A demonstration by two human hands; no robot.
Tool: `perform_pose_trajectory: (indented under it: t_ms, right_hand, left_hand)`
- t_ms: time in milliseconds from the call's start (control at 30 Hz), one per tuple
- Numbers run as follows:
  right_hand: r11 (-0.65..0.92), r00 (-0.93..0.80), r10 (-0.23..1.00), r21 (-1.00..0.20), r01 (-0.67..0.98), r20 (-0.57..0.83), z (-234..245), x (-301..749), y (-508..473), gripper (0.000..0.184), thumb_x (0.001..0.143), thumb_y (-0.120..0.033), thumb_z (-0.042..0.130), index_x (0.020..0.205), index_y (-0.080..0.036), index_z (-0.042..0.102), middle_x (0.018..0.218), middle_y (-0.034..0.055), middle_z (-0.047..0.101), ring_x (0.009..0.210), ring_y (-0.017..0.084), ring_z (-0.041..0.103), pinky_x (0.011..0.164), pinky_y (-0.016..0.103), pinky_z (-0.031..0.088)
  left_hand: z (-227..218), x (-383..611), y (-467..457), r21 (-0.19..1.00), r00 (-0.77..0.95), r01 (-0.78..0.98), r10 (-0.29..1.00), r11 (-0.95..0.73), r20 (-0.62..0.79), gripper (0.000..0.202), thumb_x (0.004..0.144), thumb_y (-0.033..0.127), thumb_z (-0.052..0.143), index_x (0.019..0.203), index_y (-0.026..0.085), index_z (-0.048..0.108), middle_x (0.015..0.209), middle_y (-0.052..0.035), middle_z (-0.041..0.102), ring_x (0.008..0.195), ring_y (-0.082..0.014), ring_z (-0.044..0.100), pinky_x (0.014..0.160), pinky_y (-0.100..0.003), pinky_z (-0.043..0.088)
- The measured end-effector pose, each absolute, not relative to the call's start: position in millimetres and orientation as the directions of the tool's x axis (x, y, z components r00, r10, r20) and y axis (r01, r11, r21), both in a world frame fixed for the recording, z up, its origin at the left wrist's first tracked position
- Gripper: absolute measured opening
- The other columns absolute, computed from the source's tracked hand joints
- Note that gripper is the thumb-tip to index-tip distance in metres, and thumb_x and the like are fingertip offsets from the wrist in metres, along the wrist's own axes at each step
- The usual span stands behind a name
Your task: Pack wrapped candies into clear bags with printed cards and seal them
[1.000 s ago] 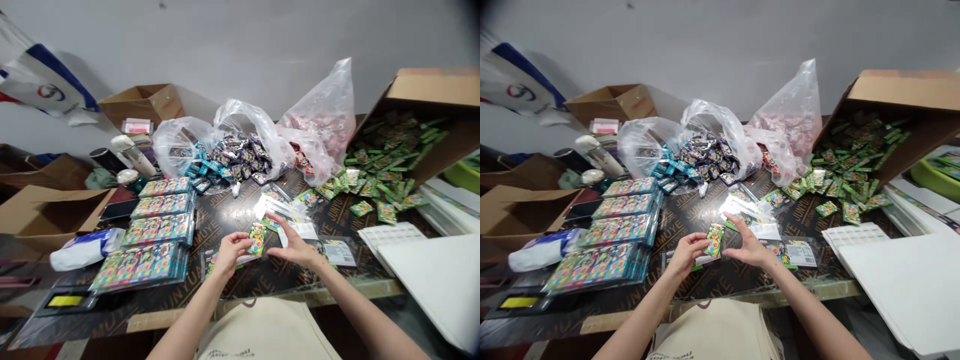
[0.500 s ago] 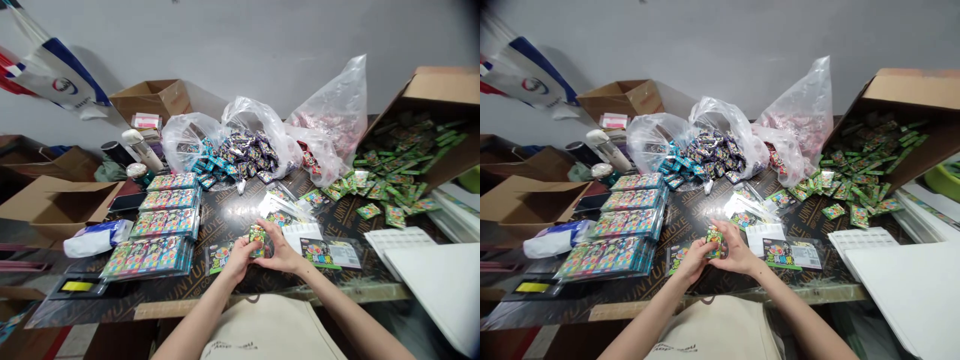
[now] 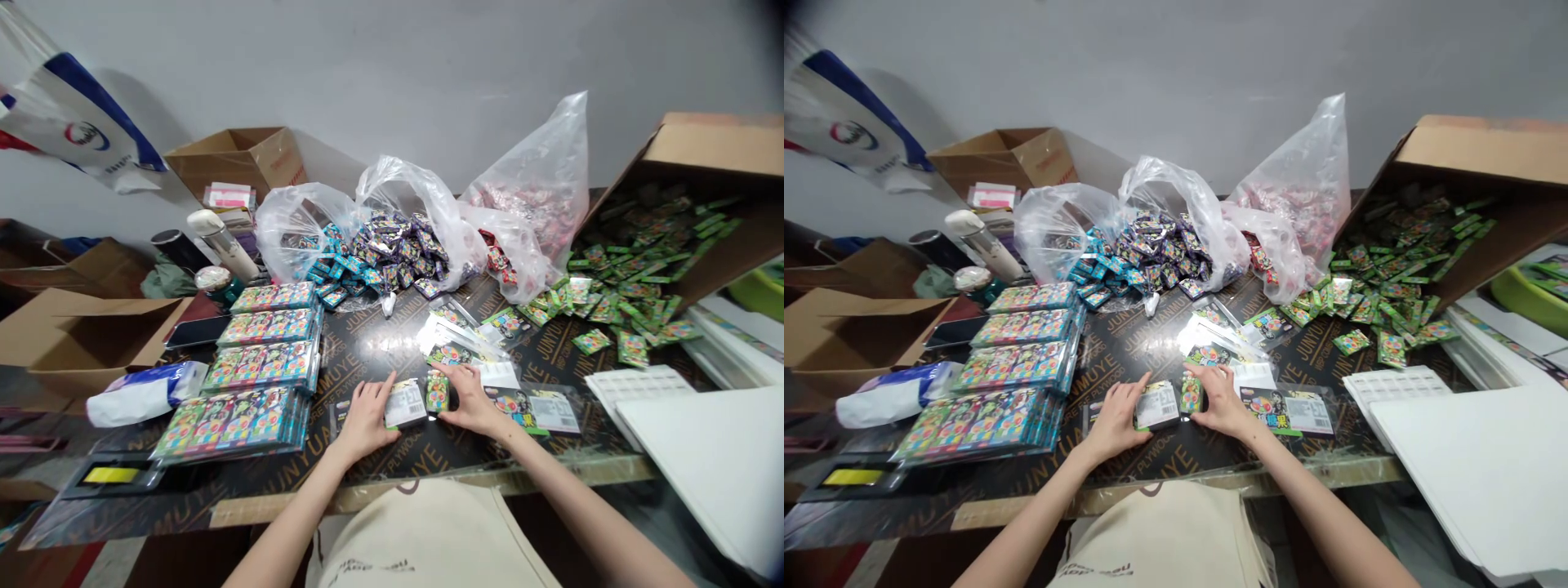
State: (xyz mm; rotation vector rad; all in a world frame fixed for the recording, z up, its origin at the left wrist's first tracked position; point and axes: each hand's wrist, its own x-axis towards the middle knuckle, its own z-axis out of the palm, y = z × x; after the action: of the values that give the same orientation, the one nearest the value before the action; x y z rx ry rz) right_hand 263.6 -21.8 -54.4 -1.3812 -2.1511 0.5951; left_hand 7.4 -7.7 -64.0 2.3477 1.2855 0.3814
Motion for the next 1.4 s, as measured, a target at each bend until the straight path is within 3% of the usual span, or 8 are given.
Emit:
perform_pose_trajectory:
  t_ms: [200, 400, 533, 633, 767, 967, 1167, 1400]
  right_hand:
    - [0.289, -0.5, 0.862, -0.893, 0.345, 0.086, -43, 264, -23, 0.096, 0.057, -0.03, 0.076, 0.137, -0.026, 0.022, 0.138, 0.0106, 0.036, 0.123, 0.026, 0.039, 0.103, 0.044, 0.026]
    - [0.044, 0.018, 0.999, -0.994, -0.098, 0.043, -46, 220, -9, 0.089, 0.074, -0.041, 0.061, 0.139, -0.031, 0.0, 0.135, 0.0114, 0.04, 0.118, 0.023, 0.047, 0.093, 0.043, 0.04]
    - [-0.059, 0.248, 0.958, -0.947, -0.317, -0.143, -40, 182, 6, 0.057, 0.082, -0.046, 0.045, 0.132, -0.026, 0.028, 0.117, 0.0062, 0.056, 0.102, 0.02, 0.057, 0.08, 0.033, 0.049]
    - [-0.088, 0.356, 0.908, -0.929, -0.358, -0.223, -33, 173, 15, 0.041, 0.073, -0.039, 0.055, 0.109, -0.021, 0.051, 0.095, 0.0037, 0.064, 0.086, 0.019, 0.061, 0.07, 0.03, 0.05]
    - [-0.162, 0.245, 0.926, -0.889, -0.428, -0.287, -26, 177, 11, 0.038, 0.068, -0.027, 0.055, 0.105, -0.021, 0.048, 0.069, 0.0002, 0.065, 0.065, 0.02, 0.063, 0.057, 0.031, 0.049]
    - [-0.166, 0.146, 0.957, -0.884, -0.437, -0.252, -20, 189, 1, 0.038, 0.072, -0.032, 0.05, 0.108, -0.022, 0.048, 0.076, 0.0018, 0.069, 0.071, 0.022, 0.065, 0.061, 0.035, 0.049]
    - [-0.086, 0.148, 0.98, -0.958, -0.275, -0.131, -17, 202, -3, 0.013, 0.068, -0.026, 0.057, 0.076, -0.019, 0.064, 0.083, 0.0037, 0.069, 0.078, 0.021, 0.063, 0.076, 0.035, 0.047]
    - [0.006, 0.175, 0.985, -0.998, -0.06, -0.005, -15, 218, -8, 0.019, 0.07, -0.035, 0.063, 0.077, -0.019, 0.071, 0.078, 0.0032, 0.069, 0.078, 0.021, 0.061, 0.077, 0.036, 0.045]
  left_hand:
    - [-55, 10, -10, 0.624, 0.579, 0.611, 0.812, -0.487, 0.066, 0.104, 0.05, 0.031, 0.073, 0.139, 0.023, 0.018, 0.117, -0.009, 0.048, 0.11, -0.028, 0.043, 0.1, -0.045, 0.026]
    - [-50, 26, 1, 0.843, 0.147, 0.509, 0.982, -0.175, 0.115, 0.088, 0.052, 0.034, 0.075, 0.131, 0.022, 0.038, 0.103, -0.0055, 0.05, 0.098, -0.0237, 0.05, 0.088, -0.037, 0.039]
    - [-51, 54, 0, 0.998, -0.009, 0.025, 0.999, 0.049, -0.049, 0.046, 0.064, 0.034, 0.068, 0.106, 0.015, 0.06, 0.091, -0.0053, 0.06, 0.086, -0.0188, 0.057, 0.082, -0.031, 0.043]
    - [-48, 74, -10, 0.924, -0.046, -0.357, 0.985, 0.136, -0.163, 0.035, 0.069, 0.037, 0.065, 0.096, 0.015, 0.061, 0.091, -0.005, 0.065, 0.082, -0.0169, 0.06, 0.078, -0.029, 0.045]
    - [-39, 82, -12, 0.78, -0.064, -0.58, 0.941, 0.237, -0.334, 0.032, 0.07, 0.042, 0.061, 0.082, 0.012, 0.064, 0.075, -0.0043, 0.067, 0.071, -0.0162, 0.062, 0.068, -0.027, 0.047]
    - [-23, 68, 11, 0.762, 0.02, -0.524, 0.901, 0.379, -0.434, 0.018, 0.058, 0.026, 0.065, 0.07, 0.013, 0.067, 0.065, -0.002, 0.066, 0.058, -0.0132, 0.06, 0.06, -0.025, 0.046]
    - [-11, 57, 14, 0.889, 0.054, -0.363, 0.959, 0.277, -0.277, 0.011, 0.055, 0.015, 0.069, 0.065, 0.014, 0.069, 0.062, -0.0004, 0.065, 0.059, -0.0109, 0.055, 0.06, -0.021, 0.041]
    - [-2, 49, 24, 0.98, 0.198, -0.073, 0.965, 0.188, -0.17, 0.018, 0.052, 0.024, 0.076, 0.064, 0.013, 0.069, 0.06, -0.0033, 0.066, 0.055, -0.0132, 0.056, 0.057, -0.023, 0.041]
